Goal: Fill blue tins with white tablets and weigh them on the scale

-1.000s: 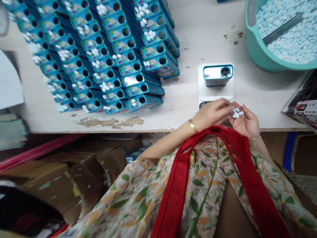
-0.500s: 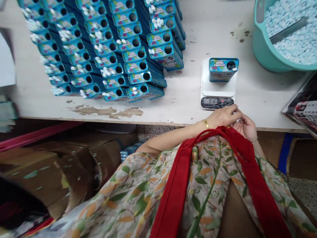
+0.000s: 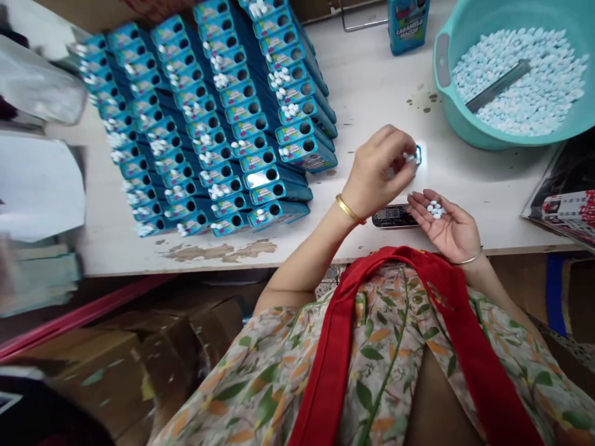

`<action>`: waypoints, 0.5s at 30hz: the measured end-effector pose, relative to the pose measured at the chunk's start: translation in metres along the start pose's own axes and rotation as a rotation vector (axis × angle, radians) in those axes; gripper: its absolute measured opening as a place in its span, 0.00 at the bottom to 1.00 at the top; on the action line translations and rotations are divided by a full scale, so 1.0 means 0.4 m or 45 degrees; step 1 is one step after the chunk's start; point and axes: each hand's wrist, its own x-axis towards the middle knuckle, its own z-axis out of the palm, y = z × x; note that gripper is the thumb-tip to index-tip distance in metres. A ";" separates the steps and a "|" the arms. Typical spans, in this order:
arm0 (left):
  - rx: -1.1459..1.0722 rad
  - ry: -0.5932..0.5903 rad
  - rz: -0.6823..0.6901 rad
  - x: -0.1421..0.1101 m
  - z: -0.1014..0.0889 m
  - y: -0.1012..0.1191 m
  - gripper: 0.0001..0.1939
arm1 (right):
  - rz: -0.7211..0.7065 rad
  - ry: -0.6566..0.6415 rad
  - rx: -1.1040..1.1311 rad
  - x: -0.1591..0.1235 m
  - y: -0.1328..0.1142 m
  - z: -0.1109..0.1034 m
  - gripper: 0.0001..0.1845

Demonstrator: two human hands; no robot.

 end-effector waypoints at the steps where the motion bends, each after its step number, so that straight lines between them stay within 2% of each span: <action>1: -0.006 -0.011 0.021 0.011 -0.007 -0.010 0.10 | 0.007 0.009 0.004 0.001 -0.001 -0.003 0.09; 5: -0.013 -0.067 0.040 0.017 -0.012 -0.034 0.13 | 0.018 0.054 0.020 -0.001 0.002 -0.027 0.10; 10: 0.193 -0.167 0.181 -0.003 0.002 -0.038 0.15 | 0.011 0.100 -0.021 0.002 0.005 -0.043 0.09; 12: 0.254 -0.121 0.164 -0.015 0.001 -0.045 0.16 | 0.021 0.105 -0.042 0.004 0.005 -0.040 0.09; 15: 0.344 0.110 0.236 -0.039 -0.023 -0.066 0.18 | 0.031 0.127 -0.062 0.003 0.001 -0.036 0.09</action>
